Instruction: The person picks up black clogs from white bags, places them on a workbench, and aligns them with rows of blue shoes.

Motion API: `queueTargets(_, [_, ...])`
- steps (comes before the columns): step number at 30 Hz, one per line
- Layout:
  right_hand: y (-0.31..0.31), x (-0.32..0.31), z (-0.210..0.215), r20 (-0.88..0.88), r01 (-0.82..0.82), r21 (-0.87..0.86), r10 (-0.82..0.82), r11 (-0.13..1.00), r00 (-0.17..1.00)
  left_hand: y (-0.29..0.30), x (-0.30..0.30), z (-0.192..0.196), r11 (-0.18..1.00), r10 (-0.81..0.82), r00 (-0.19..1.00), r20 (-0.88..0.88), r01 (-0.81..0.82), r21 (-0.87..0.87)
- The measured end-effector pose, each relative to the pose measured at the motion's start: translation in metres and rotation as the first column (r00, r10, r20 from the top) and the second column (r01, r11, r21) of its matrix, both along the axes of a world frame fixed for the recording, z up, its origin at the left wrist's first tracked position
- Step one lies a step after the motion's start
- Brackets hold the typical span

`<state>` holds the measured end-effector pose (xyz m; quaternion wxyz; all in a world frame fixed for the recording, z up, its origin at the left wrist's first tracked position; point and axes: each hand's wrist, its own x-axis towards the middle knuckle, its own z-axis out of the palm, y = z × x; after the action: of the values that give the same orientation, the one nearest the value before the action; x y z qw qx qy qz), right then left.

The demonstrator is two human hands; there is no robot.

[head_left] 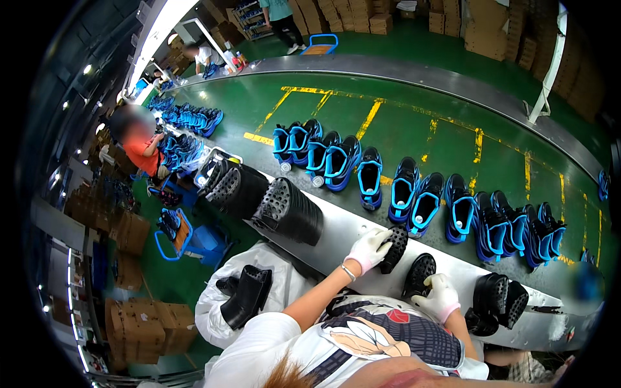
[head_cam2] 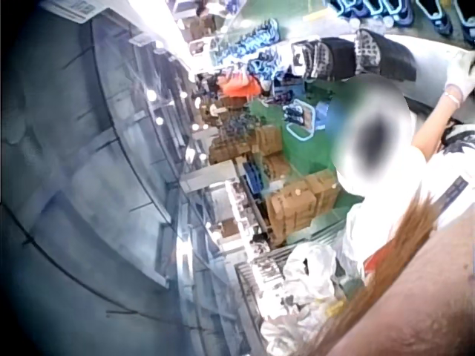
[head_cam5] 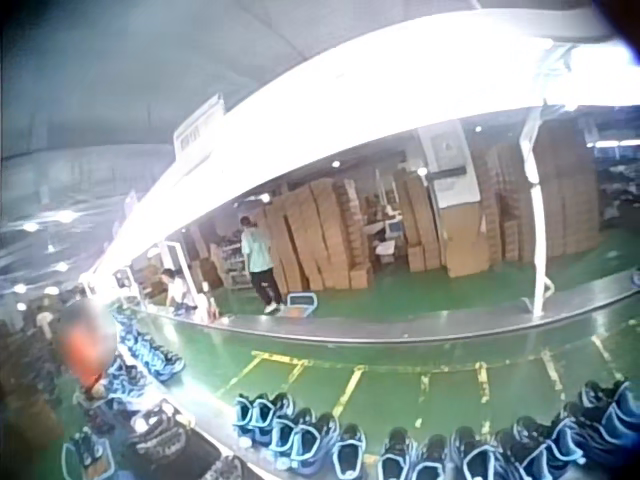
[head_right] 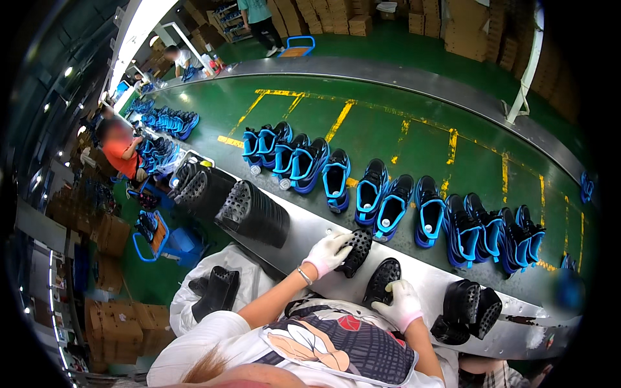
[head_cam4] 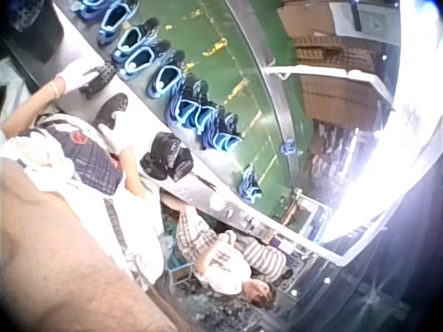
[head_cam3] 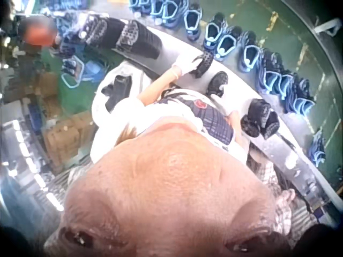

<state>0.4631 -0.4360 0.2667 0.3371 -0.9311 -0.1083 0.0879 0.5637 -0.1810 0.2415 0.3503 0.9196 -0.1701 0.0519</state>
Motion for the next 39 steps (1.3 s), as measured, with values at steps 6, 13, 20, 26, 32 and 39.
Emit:
queueTargets(6, [0.014,0.015,0.053,0.122,0.015,0.312,-0.056,0.95,0.991,-0.023,0.001,0.051,0.847,-0.227,0.759,-0.61,-0.155,-0.509])
queueTargets(13, [0.038,0.031,0.075,0.12,-0.053,0.397,0.005,0.916,0.993,-0.023,-0.008,0.044,0.32,-0.782,0.335,-0.525,-0.507,-0.8])
queueTargets(20, [0.055,0.052,0.052,0.094,0.034,0.207,-0.054,0.978,0.994,-0.012,0.007,0.028,0.585,-0.455,0.657,-0.601,-0.287,-0.758])
queueTargets(26, [0.078,0.081,0.047,0.063,0.063,0.033,-0.065,0.997,0.996,0.007,0.025,0.033,0.57,-0.322,0.749,-0.579,-0.335,-0.75])
queueTargets(32, [0.09,0.115,0.036,-0.057,0.086,-0.018,-0.087,0.996,0.995,0.023,0.055,0.02,0.547,-0.401,0.609,-0.684,-0.44,-0.712])
queueTargets(39, [0.067,0.186,0.016,-0.246,0.137,-0.216,-0.19,0.967,0.951,0.025,0.102,-0.029,0.952,-0.131,0.963,-0.237,0.055,-0.3])
